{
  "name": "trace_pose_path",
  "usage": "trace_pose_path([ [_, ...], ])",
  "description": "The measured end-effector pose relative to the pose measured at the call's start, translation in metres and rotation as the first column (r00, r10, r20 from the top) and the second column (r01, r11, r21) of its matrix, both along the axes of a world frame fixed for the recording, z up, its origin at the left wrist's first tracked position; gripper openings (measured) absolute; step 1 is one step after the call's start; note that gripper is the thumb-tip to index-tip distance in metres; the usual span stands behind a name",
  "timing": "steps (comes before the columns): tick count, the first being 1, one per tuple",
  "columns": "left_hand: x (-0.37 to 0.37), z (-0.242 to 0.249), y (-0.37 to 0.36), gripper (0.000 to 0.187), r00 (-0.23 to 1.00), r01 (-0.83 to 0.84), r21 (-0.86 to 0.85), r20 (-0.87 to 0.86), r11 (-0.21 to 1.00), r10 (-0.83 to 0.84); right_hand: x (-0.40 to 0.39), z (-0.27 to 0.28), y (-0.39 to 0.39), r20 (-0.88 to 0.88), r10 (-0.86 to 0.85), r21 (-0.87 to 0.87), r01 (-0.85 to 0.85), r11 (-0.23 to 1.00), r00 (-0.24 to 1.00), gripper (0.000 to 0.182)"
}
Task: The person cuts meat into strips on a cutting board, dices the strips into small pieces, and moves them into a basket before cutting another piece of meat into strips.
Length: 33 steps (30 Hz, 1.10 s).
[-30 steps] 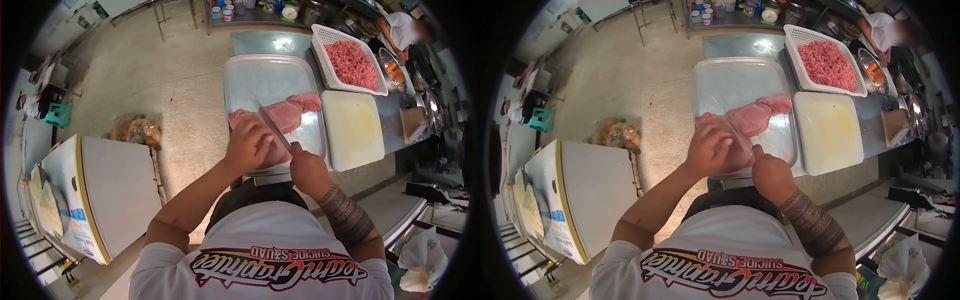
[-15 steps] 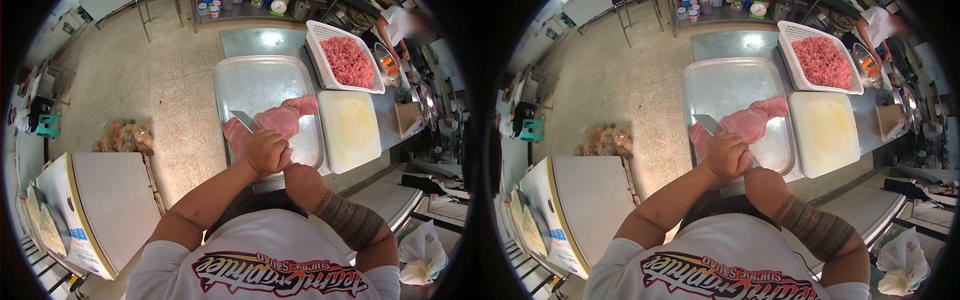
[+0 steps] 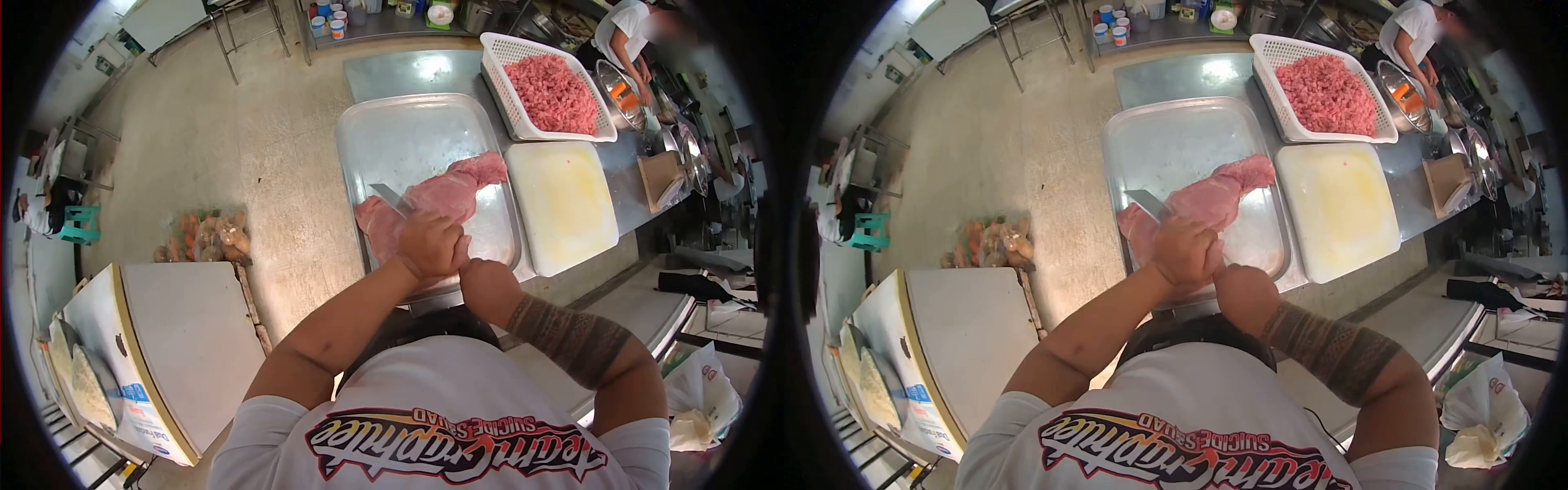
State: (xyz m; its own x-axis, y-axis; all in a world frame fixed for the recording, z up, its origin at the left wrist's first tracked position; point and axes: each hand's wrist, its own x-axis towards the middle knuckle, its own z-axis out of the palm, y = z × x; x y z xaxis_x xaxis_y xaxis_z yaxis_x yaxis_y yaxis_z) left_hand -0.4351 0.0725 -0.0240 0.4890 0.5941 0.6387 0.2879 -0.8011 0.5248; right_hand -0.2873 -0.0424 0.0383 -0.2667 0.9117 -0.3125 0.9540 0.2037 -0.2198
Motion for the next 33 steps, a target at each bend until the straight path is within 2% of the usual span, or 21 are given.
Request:
trace_pose_path([
  [1,-0.001,0.004,0.002,0.027,1.000,-0.011,-0.045,-0.013,0.999,0.010,0.002,0.007,0.006,-0.052,-0.008,-0.012,0.007,1.000,0.999,0.020],
  [4,0.003,0.027,0.015,0.031,0.980,-0.060,-0.148,-0.198,0.987,0.030,0.019,0.011,0.031,-0.135,0.026,-0.060,-0.034,0.998,0.991,0.028],
  [5,0.009,0.028,0.022,0.035,0.981,-0.050,-0.150,-0.191,0.987,0.021,0.027,0.019,0.040,-0.198,-0.011,-0.101,-0.009,0.995,0.980,0.026],
  [7,0.027,0.028,0.038,0.042,0.985,-0.023,-0.154,-0.172,0.988,-0.004,0.043,0.029,0.068,-0.217,-0.020,-0.251,-0.036,0.967,0.976,0.036],
  [8,0.037,0.025,0.050,0.043,0.969,-0.051,-0.163,-0.249,0.985,0.009,0.049,0.042,0.081,-0.246,-0.042,-0.304,-0.036,0.952,0.968,0.039],
  [10,0.055,0.016,0.067,0.046,0.916,-0.109,-0.182,-0.400,0.977,0.028,0.067,0.051,0.109,-0.261,-0.221,-0.521,0.055,0.852,0.940,0.046],
  [11,0.061,0.025,0.072,0.050,0.867,-0.129,-0.256,-0.498,0.958,-0.016,0.067,0.068,0.117,-0.237,-0.281,-0.559,0.106,0.822,0.930,0.051],
  [14,0.072,0.005,0.081,0.047,0.914,-0.101,-0.324,-0.404,0.941,-0.041,0.076,0.068,0.125,-0.201,-0.265,-0.570,0.107,0.815,0.943,0.051],
  [17,0.049,0.023,0.080,0.031,1.000,0.013,-0.550,0.026,0.835,0.002,0.089,0.053,0.101,-0.374,-0.248,-0.433,0.068,0.899,0.894,0.043],
  [18,0.039,0.019,0.089,0.022,0.973,0.004,-0.524,0.199,0.852,0.118,0.107,0.021,0.086,-0.410,0.053,-0.057,-0.084,0.995,0.911,0.028],
  [19,0.026,0.015,0.099,0.013,0.904,-0.006,-0.499,0.367,0.866,0.218,0.101,0.045,0.066,-0.286,-0.050,-0.095,0.024,0.995,0.957,0.021],
  [20,0.006,0.020,0.106,0.007,0.881,-0.151,-0.439,0.347,0.886,0.322,0.109,0.040,0.041,-0.277,-0.071,-0.035,0.064,0.997,0.958,0.020],
  [21,-0.015,0.026,0.112,0.012,0.854,-0.239,-0.472,0.315,0.849,0.415,0.112,0.049,0.013,-0.343,-0.157,-0.006,0.164,0.986,0.926,0.020],
  [22,-0.032,0.031,0.115,0.014,0.872,-0.364,-0.437,0.151,0.823,0.466,0.119,0.051,-0.012,-0.390,-0.229,-0.010,0.244,0.970,0.892,0.020],
  [24,-0.041,0.021,0.113,0.033,0.932,-0.356,-0.386,-0.083,0.851,0.352,0.132,0.050,-0.059,-0.429,-0.404,-0.068,0.417,0.906,0.808,0.021],
  [26,-0.014,0.034,0.078,0.071,0.917,-0.341,-0.320,-0.321,0.884,0.238,0.147,0.041,-0.095,-0.443,-0.564,-0.140,0.568,0.811,0.697,0.022],
  [28,0.019,0.012,0.056,0.106,0.847,-0.262,-0.210,-0.517,0.942,0.121,0.162,0.018,-0.122,-0.486,-0.661,-0.189,0.669,0.719,0.572,0.022],
  [29,0.036,0.017,0.046,0.109,0.778,-0.297,-0.197,-0.617,0.934,0.117,0.168,0.012,-0.130,-0.484,-0.698,-0.191,0.715,0.673,0.528,0.020],
  [31,0.067,0.028,0.032,0.116,0.609,-0.368,-0.156,-0.785,0.917,0.111,0.179,0.003,-0.144,-0.525,-0.680,-0.143,0.734,0.664,0.512,0.020],
  [32,0.075,0.026,0.037,0.117,0.598,-0.392,-0.211,-0.798,0.896,0.074,0.188,0.002,-0.148,-0.545,-0.668,-0.118,0.742,0.660,0.508,0.019],
  [33,0.080,0.017,0.047,0.118,0.588,-0.418,-0.267,-0.808,0.869,0.034,0.194,0.008,-0.149,-0.531,-0.705,-0.166,0.758,0.631,0.470,0.019],
])
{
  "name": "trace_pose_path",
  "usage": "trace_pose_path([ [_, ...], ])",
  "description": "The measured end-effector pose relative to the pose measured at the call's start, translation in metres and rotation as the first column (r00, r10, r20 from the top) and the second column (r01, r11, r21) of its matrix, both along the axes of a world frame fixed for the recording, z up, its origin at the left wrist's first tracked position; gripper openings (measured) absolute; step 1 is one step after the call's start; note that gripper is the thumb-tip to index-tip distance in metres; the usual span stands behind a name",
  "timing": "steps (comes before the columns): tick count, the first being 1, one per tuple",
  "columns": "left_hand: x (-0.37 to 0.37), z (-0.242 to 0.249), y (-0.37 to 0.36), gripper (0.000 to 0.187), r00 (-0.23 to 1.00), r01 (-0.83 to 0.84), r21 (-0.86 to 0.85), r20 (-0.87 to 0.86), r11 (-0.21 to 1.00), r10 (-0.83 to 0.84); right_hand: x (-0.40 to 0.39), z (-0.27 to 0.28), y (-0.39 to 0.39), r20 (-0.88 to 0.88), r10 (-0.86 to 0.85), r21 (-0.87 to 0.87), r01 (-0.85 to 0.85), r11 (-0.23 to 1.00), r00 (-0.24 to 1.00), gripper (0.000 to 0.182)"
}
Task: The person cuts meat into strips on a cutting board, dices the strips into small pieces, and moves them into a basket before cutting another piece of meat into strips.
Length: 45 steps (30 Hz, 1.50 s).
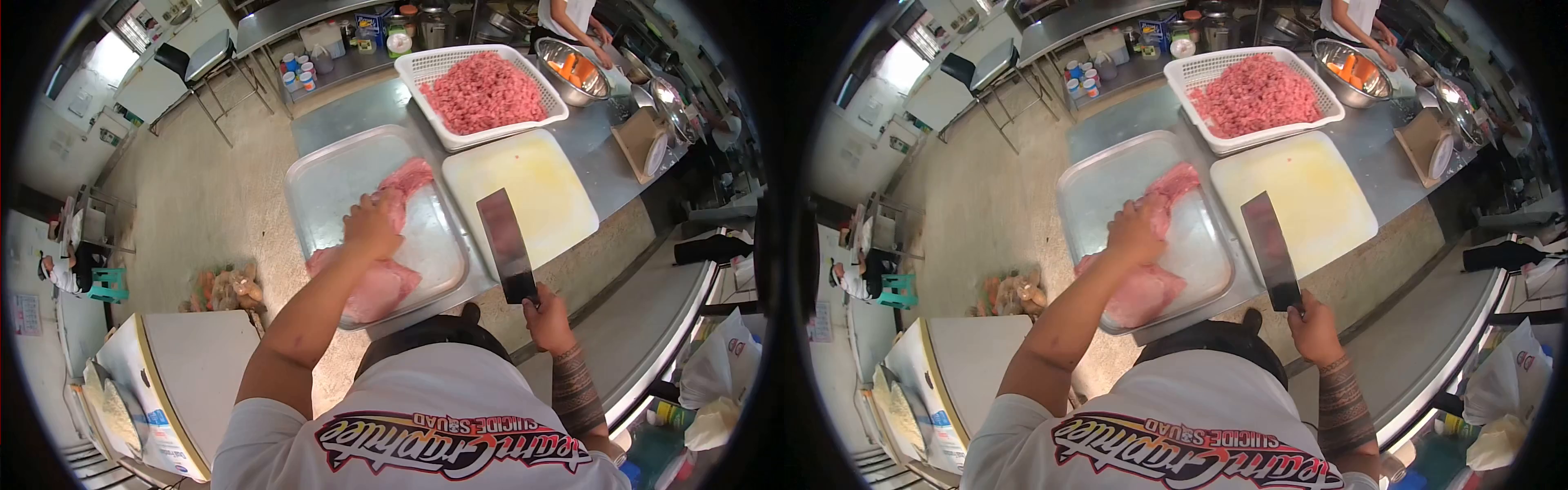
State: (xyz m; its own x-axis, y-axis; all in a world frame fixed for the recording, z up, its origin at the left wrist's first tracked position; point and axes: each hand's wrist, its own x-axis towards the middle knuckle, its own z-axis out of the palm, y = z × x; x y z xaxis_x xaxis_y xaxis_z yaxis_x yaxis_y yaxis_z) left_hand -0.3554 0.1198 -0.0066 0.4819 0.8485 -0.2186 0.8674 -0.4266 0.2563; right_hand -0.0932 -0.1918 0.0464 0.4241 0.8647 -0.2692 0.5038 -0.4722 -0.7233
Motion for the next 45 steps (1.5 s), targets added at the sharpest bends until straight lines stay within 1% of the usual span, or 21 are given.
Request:
trace_pose_path([
  [1,0.004,0.004,0.005,0.119,1.000,-0.029,-0.073,-0.014,0.997,0.028,0.004,0.011,-0.002,-0.030,-0.029,-0.045,0.028,0.999,0.999,0.018],
  [2,0.005,0.008,0.006,0.110,0.998,-0.020,-0.044,-0.065,0.999,0.018,0.012,0.017,-0.006,-0.061,-0.057,-0.093,0.052,0.994,0.997,0.017],
  [5,-0.003,0.023,0.022,0.100,0.997,-0.027,-0.137,0.070,0.990,0.037,0.059,-0.013,-0.036,-0.005,0.026,0.107,-0.026,0.994,1.000,0.015],
  [6,-0.011,0.023,0.035,0.096,0.952,-0.033,-0.318,0.279,0.947,0.127,0.071,-0.009,-0.039,-0.031,0.003,0.051,-0.002,0.999,1.000,0.015],
  [8,-0.028,0.018,0.056,0.089,0.716,0.086,-0.622,0.582,0.778,0.386,0.094,0.005,-0.048,-0.079,-0.048,-0.067,0.043,0.997,0.996,0.015],
  [11,-0.032,0.029,0.035,0.079,0.526,0.244,-0.687,0.687,0.684,0.502,0.132,0.007,-0.056,-0.081,-0.061,-0.084,0.055,0.995,0.995,0.017],
  [13,-0.024,0.039,0.002,0.077,0.484,0.241,-0.697,0.690,0.676,0.539,0.162,-0.016,-0.060,-0.022,0.000,0.009,0.001,1.000,1.000,0.018],
  [18,0.022,0.043,-0.073,0.076,0.471,0.187,-0.761,0.624,0.621,0.623,0.189,-0.012,-0.038,0.168,0.056,-0.026,-0.052,0.998,0.984,0.021],
  [21,0.071,0.067,-0.116,0.081,0.229,0.073,-0.897,0.441,0.437,0.868,0.196,-0.039,-0.021,0.284,0.101,0.007,-0.107,0.994,0.954,0.023],
  [22,0.072,0.062,-0.115,0.096,0.238,0.172,-0.908,0.414,0.381,0.879,0.197,-0.044,-0.013,0.293,0.108,-0.009,-0.110,0.994,0.950,0.023],
  [25,0.099,0.075,-0.131,0.097,0.542,0.004,-0.851,0.443,0.525,0.714,0.195,-0.041,0.005,0.317,0.127,-0.076,-0.108,0.991,0.940,0.023],
  [26,0.107,0.075,-0.127,0.105,0.765,0.036,-0.625,0.519,0.780,0.381,0.194,-0.038,0.008,0.326,0.135,-0.103,-0.106,0.989,0.936,0.023],
  [27,0.115,0.076,-0.123,0.114,0.898,0.100,-0.302,0.439,0.948,0.045,0.193,-0.035,0.010,0.337,0.149,-0.118,-0.115,0.986,0.930,0.023],
  [28,0.127,0.071,-0.116,0.116,0.945,0.191,-0.079,0.286,0.978,-0.161,0.192,-0.033,0.012,0.348,0.162,-0.132,-0.123,0.984,0.923,0.022],
  [29,0.139,0.065,-0.108,0.119,0.942,0.314,0.129,0.085,0.941,-0.326,0.191,-0.031,0.013,0.357,0.174,-0.147,-0.129,0.981,0.918,0.021],
  [32,0.170,0.029,-0.082,0.119,0.805,0.533,0.253,0.143,0.808,-0.576,0.190,-0.020,0.020,0.359,0.224,-0.217,-0.152,0.964,0.906,0.023],
  [35,0.196,0.001,-0.065,0.108,0.836,0.497,-0.050,0.294,0.866,-0.463,0.193,-0.022,0.020,0.368,0.252,-0.287,-0.149,0.946,0.895,0.033],
  [38,0.198,0.007,-0.074,0.101,0.880,0.417,-0.186,0.329,0.890,-0.343,0.191,-0.020,0.009,0.331,0.214,-0.235,-0.139,0.962,0.919,0.043],
  [41,0.194,-0.010,-0.107,0.098,0.880,0.317,-0.134,0.412,0.939,-0.239,0.196,-0.013,-0.003,0.222,0.184,-0.179,-0.146,0.973,0.957,0.049],
  [44,0.198,-0.034,-0.134,0.095,0.903,0.240,0.087,0.345,0.967,-0.255,0.213,-0.015,-0.009,0.153,0.191,-0.188,-0.161,0.969,0.970,0.050],
  [45,0.203,-0.034,-0.138,0.094,0.915,0.206,0.097,0.332,0.974,-0.227,0.222,-0.018,-0.008,0.168,0.212,-0.162,-0.185,0.969,0.963,0.049],
])
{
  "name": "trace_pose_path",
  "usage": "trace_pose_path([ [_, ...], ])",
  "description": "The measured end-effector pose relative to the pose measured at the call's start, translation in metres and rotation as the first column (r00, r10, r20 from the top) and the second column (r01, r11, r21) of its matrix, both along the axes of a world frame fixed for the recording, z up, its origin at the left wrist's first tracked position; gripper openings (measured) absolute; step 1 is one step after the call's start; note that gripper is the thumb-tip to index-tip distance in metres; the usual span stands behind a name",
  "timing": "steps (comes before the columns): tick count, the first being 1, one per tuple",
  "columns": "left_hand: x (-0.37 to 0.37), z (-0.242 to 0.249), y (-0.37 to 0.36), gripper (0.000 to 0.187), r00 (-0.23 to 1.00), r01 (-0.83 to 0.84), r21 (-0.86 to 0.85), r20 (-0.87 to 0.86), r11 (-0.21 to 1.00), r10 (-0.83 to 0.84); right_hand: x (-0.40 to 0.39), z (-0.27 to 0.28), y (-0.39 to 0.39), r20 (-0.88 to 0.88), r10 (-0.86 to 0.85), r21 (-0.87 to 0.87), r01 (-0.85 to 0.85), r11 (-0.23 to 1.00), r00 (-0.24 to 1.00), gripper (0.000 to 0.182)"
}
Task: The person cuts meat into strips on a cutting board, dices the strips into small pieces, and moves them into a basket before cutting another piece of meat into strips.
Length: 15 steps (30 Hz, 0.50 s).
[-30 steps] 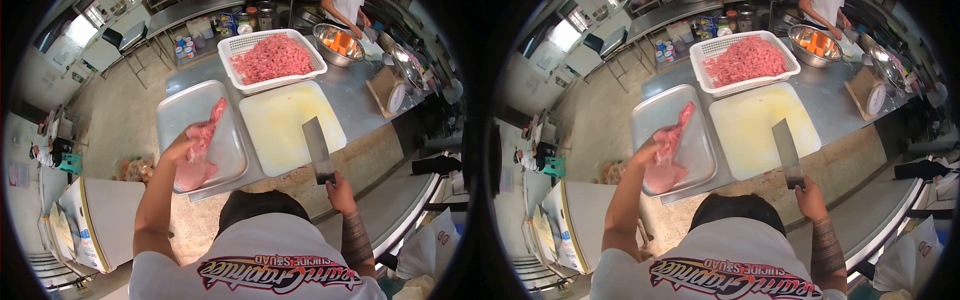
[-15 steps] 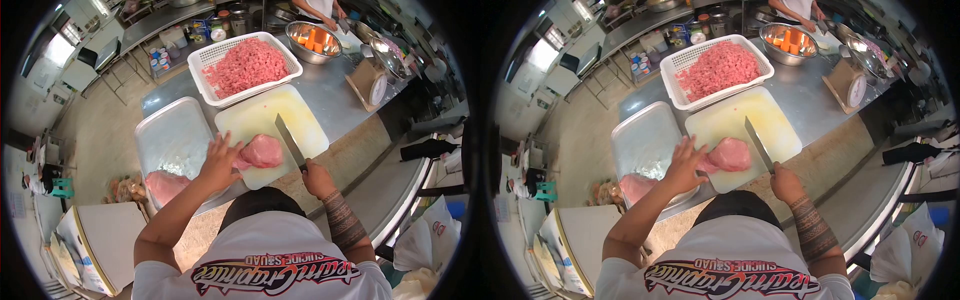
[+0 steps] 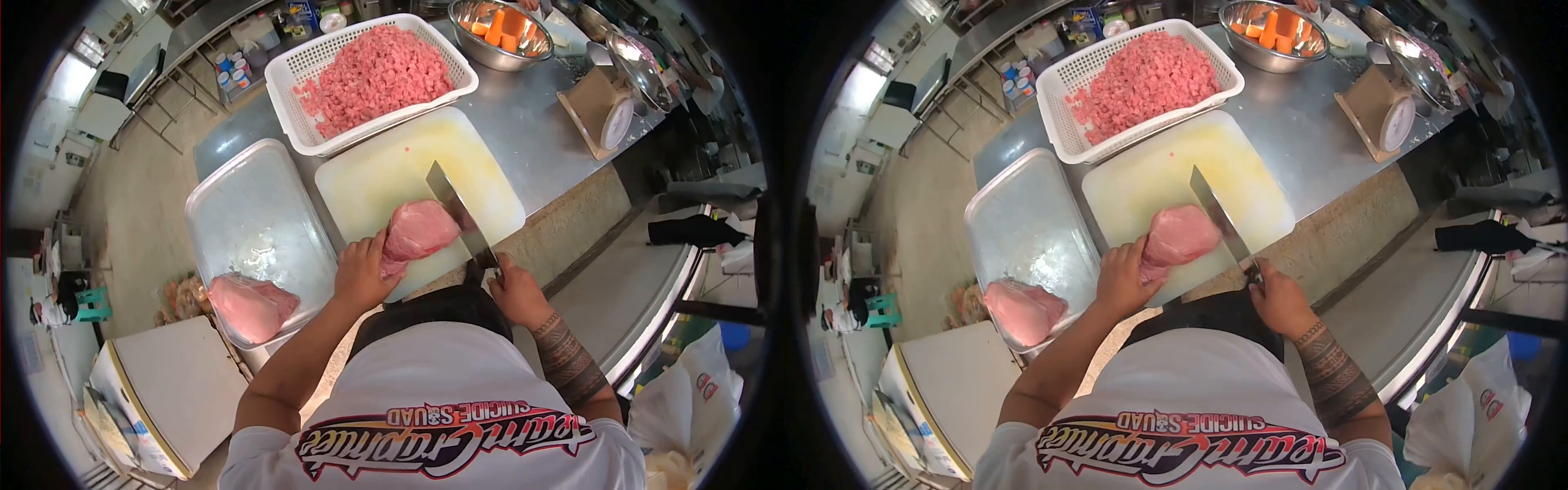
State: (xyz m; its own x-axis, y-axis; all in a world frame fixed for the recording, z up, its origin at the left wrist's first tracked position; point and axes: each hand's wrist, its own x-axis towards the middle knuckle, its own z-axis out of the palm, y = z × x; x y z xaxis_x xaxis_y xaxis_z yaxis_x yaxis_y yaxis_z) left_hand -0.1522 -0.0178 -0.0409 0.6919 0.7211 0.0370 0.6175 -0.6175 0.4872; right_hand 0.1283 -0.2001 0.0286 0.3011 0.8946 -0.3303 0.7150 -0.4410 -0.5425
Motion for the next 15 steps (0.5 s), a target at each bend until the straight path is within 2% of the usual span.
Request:
trace_pose_path([
  [2,0.011,0.001,-0.009,0.094,0.997,-0.076,0.026,-0.023,0.997,0.076,0.022,-0.005,0.004,0.017,0.059,0.058,-0.060,0.997,0.998,0.046],
  [5,0.030,-0.003,-0.024,0.095,0.972,-0.233,0.055,-0.020,0.971,0.235,0.060,0.015,0.033,0.014,0.189,-0.035,-0.189,0.981,0.982,0.040],
  [7,0.045,0.002,-0.032,0.096,0.942,-0.328,0.065,-0.051,0.943,0.331,0.089,0.018,0.050,0.041,0.302,-0.002,-0.302,0.953,0.953,0.039],
  [11,0.071,-0.002,-0.042,0.097,0.903,-0.424,0.060,-0.043,0.904,0.427,0.142,0.005,0.065,0.041,0.453,0.025,-0.455,0.890,0.890,0.044],
  [14,0.094,-0.001,-0.049,0.098,0.912,-0.408,0.092,-0.016,0.909,0.411,0.169,-0.010,0.061,-0.019,0.511,0.062,-0.509,0.858,0.859,0.049],
  [15,0.103,0.007,-0.048,0.095,0.895,-0.442,0.006,-0.061,0.897,0.441,0.177,-0.017,0.059,-0.050,0.503,0.092,-0.498,0.862,0.863,0.052],
])
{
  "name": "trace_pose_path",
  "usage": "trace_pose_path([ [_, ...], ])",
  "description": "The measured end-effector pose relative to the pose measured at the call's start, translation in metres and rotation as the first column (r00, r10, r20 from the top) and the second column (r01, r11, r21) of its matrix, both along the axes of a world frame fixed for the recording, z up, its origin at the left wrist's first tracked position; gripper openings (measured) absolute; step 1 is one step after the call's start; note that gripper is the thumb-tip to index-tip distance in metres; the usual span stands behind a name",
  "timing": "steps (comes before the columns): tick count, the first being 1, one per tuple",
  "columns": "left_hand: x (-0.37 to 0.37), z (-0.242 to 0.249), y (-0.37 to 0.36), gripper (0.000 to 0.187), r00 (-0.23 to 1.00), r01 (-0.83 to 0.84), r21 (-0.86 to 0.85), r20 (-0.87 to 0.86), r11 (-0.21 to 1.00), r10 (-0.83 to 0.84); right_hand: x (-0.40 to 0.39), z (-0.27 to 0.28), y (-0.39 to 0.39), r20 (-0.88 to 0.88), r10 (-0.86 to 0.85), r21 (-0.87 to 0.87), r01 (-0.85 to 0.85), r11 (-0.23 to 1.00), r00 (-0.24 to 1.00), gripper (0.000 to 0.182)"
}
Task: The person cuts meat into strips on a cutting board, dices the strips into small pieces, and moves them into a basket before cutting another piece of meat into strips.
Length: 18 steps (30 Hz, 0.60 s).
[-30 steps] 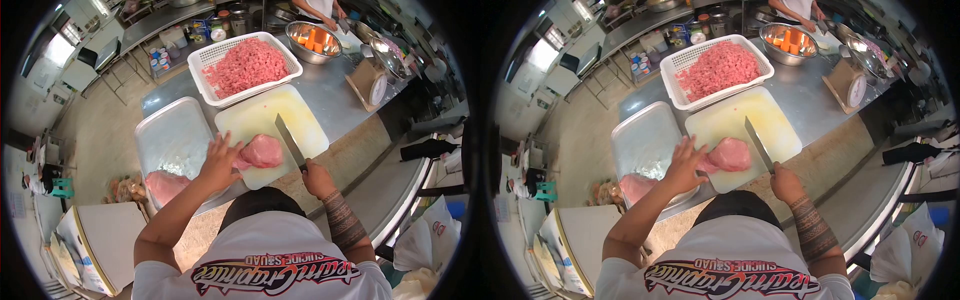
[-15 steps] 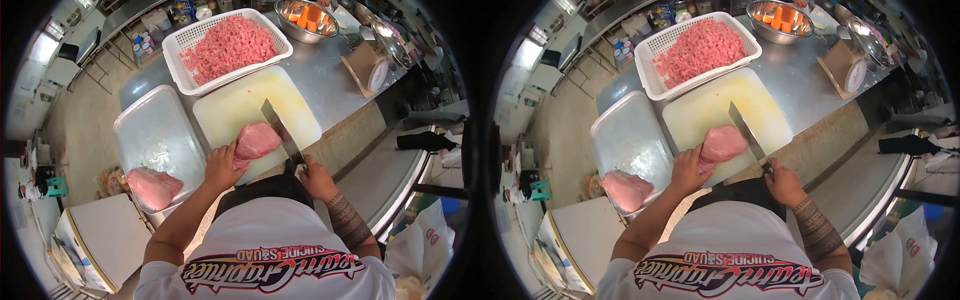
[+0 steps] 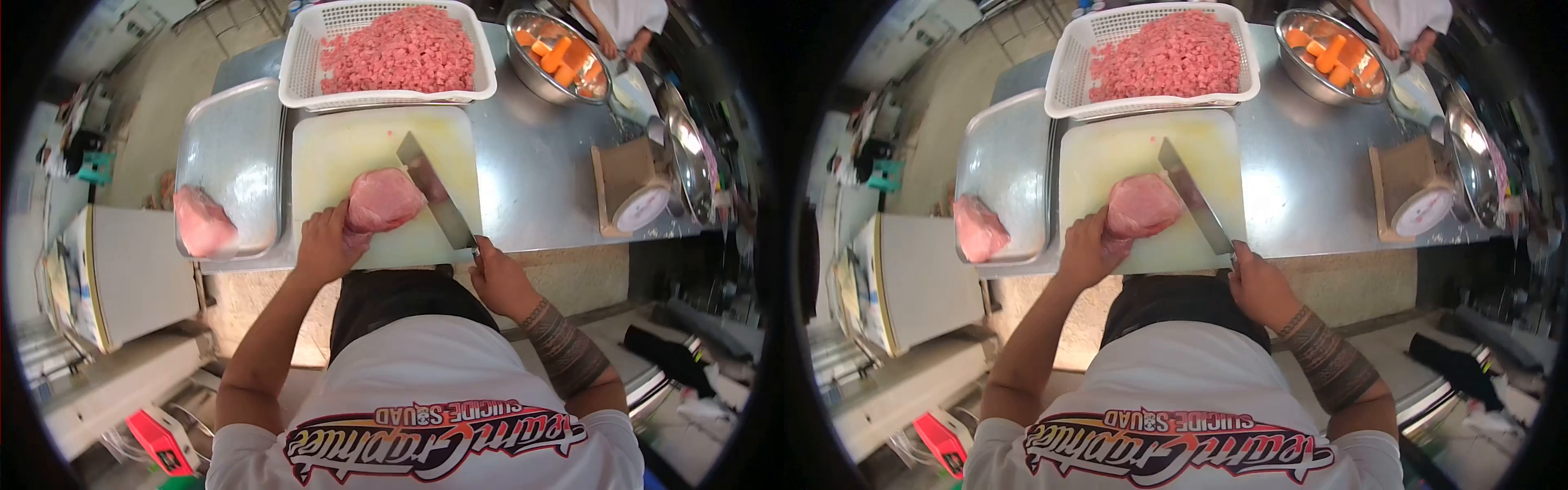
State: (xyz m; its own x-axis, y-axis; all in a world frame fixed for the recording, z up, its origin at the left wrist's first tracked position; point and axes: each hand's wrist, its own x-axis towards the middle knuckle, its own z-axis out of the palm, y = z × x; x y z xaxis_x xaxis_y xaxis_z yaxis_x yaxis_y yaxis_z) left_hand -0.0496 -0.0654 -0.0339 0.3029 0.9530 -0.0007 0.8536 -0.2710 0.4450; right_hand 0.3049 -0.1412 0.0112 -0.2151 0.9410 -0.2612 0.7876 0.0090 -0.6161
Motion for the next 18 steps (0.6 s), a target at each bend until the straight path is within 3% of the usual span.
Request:
trace_pose_path([
  [3,0.013,0.015,0.001,0.086,0.996,-0.086,0.110,-0.012,0.990,0.088,0.016,-0.005,0.008,0.063,-0.012,-0.091,0.018,0.996,0.998,0.052],
  [4,0.021,0.013,0.004,0.065,0.987,-0.159,0.216,0.056,0.963,0.150,0.018,-0.004,0.011,0.053,0.010,-0.088,-0.005,0.996,0.999,0.052],
  [8,0.064,0.028,0.027,0.039,0.964,-0.258,0.360,0.156,0.897,0.215,0.009,-0.005,0.025,0.032,0.056,-0.085,-0.053,0.995,0.998,0.050],
  [11,0.082,0.006,0.044,0.039,0.981,-0.167,0.309,0.143,0.936,0.128,0.006,0.005,0.038,0.096,0.087,-0.066,-0.081,0.994,0.992,0.048],
  [15,0.094,-0.001,0.048,0.041,0.987,-0.160,0.287,0.019,0.945,0.162,0.004,0.043,0.033,0.155,0.096,-0.016,-0.094,0.995,0.983,0.042],
  [18,0.097,0.006,0.046,0.042,0.987,-0.139,0.277,-0.037,0.951,0.155,0.005,0.075,0.025,0.167,0.116,-0.084,-0.103,0.991,0.979,0.037],
])
